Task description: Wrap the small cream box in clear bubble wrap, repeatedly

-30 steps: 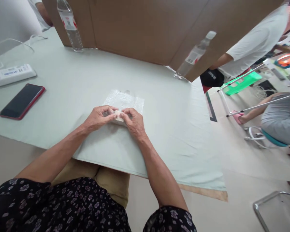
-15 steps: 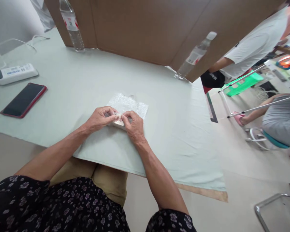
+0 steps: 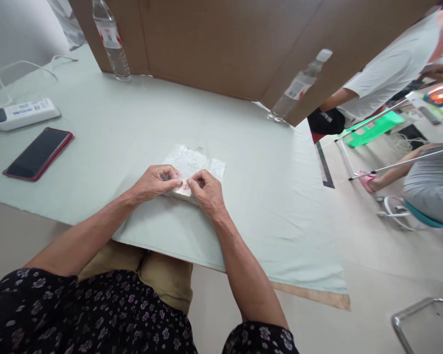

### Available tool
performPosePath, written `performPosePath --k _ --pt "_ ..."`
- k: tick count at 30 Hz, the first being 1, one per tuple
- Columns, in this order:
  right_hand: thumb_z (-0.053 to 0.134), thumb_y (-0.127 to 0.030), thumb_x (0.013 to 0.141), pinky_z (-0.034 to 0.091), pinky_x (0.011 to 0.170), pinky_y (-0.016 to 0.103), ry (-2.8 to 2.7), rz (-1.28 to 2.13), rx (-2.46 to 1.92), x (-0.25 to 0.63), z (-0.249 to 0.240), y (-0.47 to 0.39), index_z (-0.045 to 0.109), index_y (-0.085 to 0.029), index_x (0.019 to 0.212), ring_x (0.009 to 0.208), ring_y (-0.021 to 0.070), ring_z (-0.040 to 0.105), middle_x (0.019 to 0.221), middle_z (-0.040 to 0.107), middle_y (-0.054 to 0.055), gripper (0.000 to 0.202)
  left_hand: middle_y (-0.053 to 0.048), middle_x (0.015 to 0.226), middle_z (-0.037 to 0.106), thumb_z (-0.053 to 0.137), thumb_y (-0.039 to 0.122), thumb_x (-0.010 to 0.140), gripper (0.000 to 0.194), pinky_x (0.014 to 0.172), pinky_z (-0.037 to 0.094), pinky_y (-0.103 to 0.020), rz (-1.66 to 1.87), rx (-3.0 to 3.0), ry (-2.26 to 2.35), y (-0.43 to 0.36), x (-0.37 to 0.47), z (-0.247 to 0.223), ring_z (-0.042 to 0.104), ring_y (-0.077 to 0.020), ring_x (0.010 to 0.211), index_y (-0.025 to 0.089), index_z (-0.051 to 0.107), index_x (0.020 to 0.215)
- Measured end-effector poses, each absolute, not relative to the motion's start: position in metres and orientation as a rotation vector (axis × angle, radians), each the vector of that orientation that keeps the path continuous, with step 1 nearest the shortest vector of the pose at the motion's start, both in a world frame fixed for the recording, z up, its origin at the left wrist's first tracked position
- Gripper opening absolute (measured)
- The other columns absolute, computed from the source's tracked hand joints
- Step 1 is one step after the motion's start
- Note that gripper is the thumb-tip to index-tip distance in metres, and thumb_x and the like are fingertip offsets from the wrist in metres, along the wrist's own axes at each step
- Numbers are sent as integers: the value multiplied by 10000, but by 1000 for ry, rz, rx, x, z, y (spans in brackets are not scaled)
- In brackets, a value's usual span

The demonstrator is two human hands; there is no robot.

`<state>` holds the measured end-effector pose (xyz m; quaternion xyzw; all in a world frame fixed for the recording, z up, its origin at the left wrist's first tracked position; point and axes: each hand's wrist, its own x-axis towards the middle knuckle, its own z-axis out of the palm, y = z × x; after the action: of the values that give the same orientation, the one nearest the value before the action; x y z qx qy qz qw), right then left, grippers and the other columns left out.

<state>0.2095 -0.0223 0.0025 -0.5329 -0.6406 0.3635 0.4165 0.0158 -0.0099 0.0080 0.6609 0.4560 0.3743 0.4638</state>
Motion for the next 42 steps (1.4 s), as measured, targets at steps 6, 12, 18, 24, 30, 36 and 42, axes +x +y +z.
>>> performPosePath --k 6,12,18,24,30,36,42 --pt "591 -418 839 376 627 276 -1657 809 -1415 212 3 -23 566 -225 731 619 130 470 656 547 -34 223 -18 762 670 701 384 742 237 596 377 -242 904 1613 1148 -10 17 9 510 -108 637 158 638 707" --pt "497 -420 937 352 638 280 -1801 561 -1684 213 -1 -21 649 -237 898 603 156 524 627 580 -26 242 -8 726 636 698 397 731 251 589 370 -244 901 1608 1139 -10 18 8 487 -105 627 157 631 703" --pt "515 -333 951 307 636 288 -1984 322 -1864 217 -7 -18 692 -237 1012 649 192 599 705 692 22 211 7 691 598 691 391 727 243 568 353 -234 900 1595 1134 -10 19 6 468 -98 611 161 622 693" --pt "544 -351 949 359 685 323 -1915 178 -1643 226 -10 -16 680 -229 928 699 211 607 782 705 51 184 15 662 589 700 372 728 224 557 353 -231 908 1588 1138 -10 20 8 462 -98 597 165 628 684" --pt "522 -286 975 370 891 420 -1955 -145 -1300 216 12 -37 692 -229 990 928 249 646 966 735 85 179 8 691 616 699 364 742 225 553 363 -225 887 1561 1133 -11 20 8 482 -99 601 169 600 689" --pt "550 -206 959 369 851 384 -2190 -164 -1071 200 8 -44 655 -217 822 834 192 641 883 759 24 173 -1 708 613 687 406 737 273 585 374 -232 906 1595 1125 -9 19 7 493 -107 639 170 569 666" --pt "538 -210 954 347 866 389 -2212 -90 -1171 199 5 -43 642 -216 806 857 196 626 916 768 30 181 -16 764 643 627 344 706 186 649 427 -258 830 1606 1096 -7 10 17 546 -144 717 169 647 767"
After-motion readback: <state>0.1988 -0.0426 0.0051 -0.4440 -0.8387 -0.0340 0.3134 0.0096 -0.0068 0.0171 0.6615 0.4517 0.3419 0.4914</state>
